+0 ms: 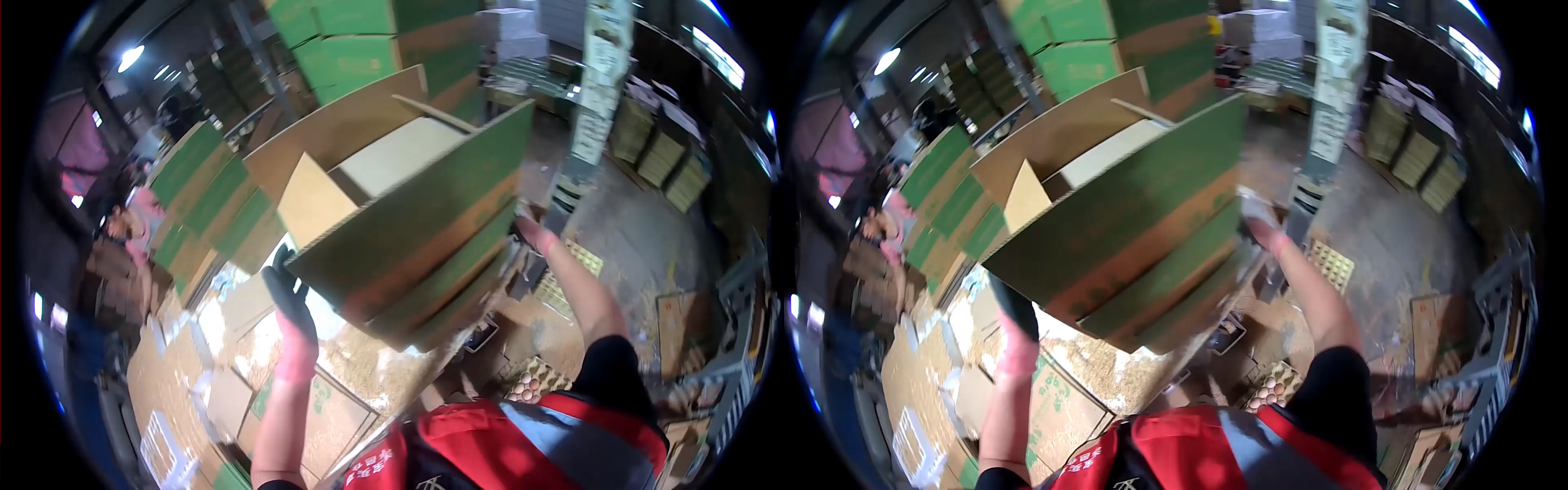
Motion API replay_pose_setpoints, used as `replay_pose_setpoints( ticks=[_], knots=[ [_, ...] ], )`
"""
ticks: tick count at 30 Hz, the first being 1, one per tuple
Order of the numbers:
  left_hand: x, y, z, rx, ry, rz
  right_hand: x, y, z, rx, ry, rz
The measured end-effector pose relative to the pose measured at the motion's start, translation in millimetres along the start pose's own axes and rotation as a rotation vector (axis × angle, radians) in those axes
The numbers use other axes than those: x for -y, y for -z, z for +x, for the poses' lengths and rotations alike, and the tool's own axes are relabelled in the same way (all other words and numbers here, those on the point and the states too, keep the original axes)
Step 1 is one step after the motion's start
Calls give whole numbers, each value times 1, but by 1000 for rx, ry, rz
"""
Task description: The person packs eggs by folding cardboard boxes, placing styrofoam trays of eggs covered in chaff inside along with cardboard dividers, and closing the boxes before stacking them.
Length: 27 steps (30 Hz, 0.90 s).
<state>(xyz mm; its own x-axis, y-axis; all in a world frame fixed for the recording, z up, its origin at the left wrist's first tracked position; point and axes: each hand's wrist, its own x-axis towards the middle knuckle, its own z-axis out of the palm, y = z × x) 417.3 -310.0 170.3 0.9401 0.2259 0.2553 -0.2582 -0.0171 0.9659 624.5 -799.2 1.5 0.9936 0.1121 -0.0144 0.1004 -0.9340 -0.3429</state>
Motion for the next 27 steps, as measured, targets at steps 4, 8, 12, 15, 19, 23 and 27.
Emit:
replay_pose_setpoints(
  ticks=[4, 8, 12, 15, 19, 23, 27],
  knots=[
    [158, 25, -10, -85, 134, 170, 11, -49, -1, 72, -93, -84],
    [213, -12, -22, 83, 184, 48, 13, -71, -9, -54, -116, -29],
    [223, 9, -24, 157, 177, -38, 30, -121, -95, -362, -165, 322],
    [215, 30, -32, 99, 153, 23, 62, -180, -167, -137, -349, 739],
    [211, 32, -40, -140, 141, 142, 71, -191, -132, 71, -513, 1236],
    [274, 42, -46, -141, 72, 728, 49, -153, -68, 250, -457, 1482],
    [112, 117, -144, -102, 295, 300, 35, -178, -101, -139, -612, 1711]
  ],
)
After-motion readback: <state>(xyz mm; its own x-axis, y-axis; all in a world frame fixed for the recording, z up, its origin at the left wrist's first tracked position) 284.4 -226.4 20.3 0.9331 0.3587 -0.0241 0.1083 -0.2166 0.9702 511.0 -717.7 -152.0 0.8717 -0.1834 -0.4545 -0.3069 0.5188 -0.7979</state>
